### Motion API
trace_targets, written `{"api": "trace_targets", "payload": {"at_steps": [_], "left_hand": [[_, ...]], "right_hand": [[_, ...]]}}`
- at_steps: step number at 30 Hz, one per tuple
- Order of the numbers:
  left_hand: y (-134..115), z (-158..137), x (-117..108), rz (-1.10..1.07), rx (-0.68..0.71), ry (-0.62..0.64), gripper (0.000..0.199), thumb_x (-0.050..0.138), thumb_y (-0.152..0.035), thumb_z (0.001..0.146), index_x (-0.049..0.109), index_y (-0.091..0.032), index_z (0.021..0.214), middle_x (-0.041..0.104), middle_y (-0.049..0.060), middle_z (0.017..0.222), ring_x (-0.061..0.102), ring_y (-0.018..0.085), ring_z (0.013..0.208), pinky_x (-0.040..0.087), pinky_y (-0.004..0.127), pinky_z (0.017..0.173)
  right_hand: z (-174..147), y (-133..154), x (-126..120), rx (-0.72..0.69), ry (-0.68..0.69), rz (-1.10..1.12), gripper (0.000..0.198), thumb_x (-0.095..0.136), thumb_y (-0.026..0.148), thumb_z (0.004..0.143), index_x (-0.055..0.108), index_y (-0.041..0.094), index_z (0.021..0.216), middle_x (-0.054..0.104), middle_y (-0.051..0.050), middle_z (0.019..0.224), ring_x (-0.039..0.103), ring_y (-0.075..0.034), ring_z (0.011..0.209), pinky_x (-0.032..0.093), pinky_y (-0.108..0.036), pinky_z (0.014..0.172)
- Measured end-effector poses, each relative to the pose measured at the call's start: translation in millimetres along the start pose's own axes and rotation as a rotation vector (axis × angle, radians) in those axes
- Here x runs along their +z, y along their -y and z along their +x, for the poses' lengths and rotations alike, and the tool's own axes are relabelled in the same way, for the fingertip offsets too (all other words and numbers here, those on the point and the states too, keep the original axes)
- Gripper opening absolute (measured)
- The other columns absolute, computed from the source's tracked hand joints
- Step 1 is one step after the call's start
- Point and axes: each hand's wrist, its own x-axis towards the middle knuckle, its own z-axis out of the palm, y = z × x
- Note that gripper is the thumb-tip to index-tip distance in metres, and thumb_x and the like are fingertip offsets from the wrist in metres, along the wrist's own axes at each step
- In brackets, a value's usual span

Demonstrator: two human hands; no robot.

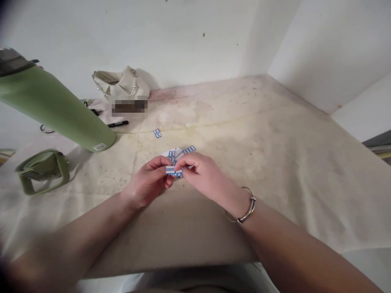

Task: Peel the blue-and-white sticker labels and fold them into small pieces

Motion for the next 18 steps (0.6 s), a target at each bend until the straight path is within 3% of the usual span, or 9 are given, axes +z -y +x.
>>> {"api": "trace_targets", "payload": {"at_steps": [4, 13, 18], "left_hand": [[1.1, 0.1, 0.0, 0.000, 0.007, -0.009, 0.013, 0.070, -0.021, 0.071, 0.058, -0.018, 0.077, 0.060, -0.003, 0.056, 0.052, 0.007, 0.045, 0.038, 0.018, 0.046], [1.9, 0.5, -2.2, 0.018, -0.011, -0.012, 0.015, 0.069, -0.024, 0.072, 0.058, -0.017, 0.079, 0.061, -0.001, 0.058, 0.053, 0.008, 0.048, 0.040, 0.019, 0.048], [3.3, 0.3, -1.8, 0.021, 0.010, 0.010, 0.024, 0.062, -0.039, 0.080, 0.057, -0.016, 0.080, 0.060, 0.000, 0.061, 0.054, 0.009, 0.051, 0.042, 0.020, 0.048]], "right_hand": [[0.9, 1.9, -0.2, 0.086, 0.025, -0.053, 0.019, 0.047, 0.011, 0.076, 0.063, 0.021, 0.078, 0.061, 0.003, 0.072, 0.045, -0.009, 0.056, 0.035, -0.023, 0.051], [2.4, 5.0, -0.8, 0.107, 0.021, -0.091, 0.018, 0.047, 0.011, 0.075, 0.063, 0.020, 0.077, 0.060, 0.003, 0.070, 0.046, -0.009, 0.056, 0.036, -0.022, 0.052], [2.5, 3.0, 0.4, 0.089, 0.016, -0.112, 0.019, 0.047, 0.010, 0.075, 0.063, 0.020, 0.078, 0.063, 0.002, 0.074, 0.050, -0.009, 0.059, 0.038, -0.023, 0.055]]}}
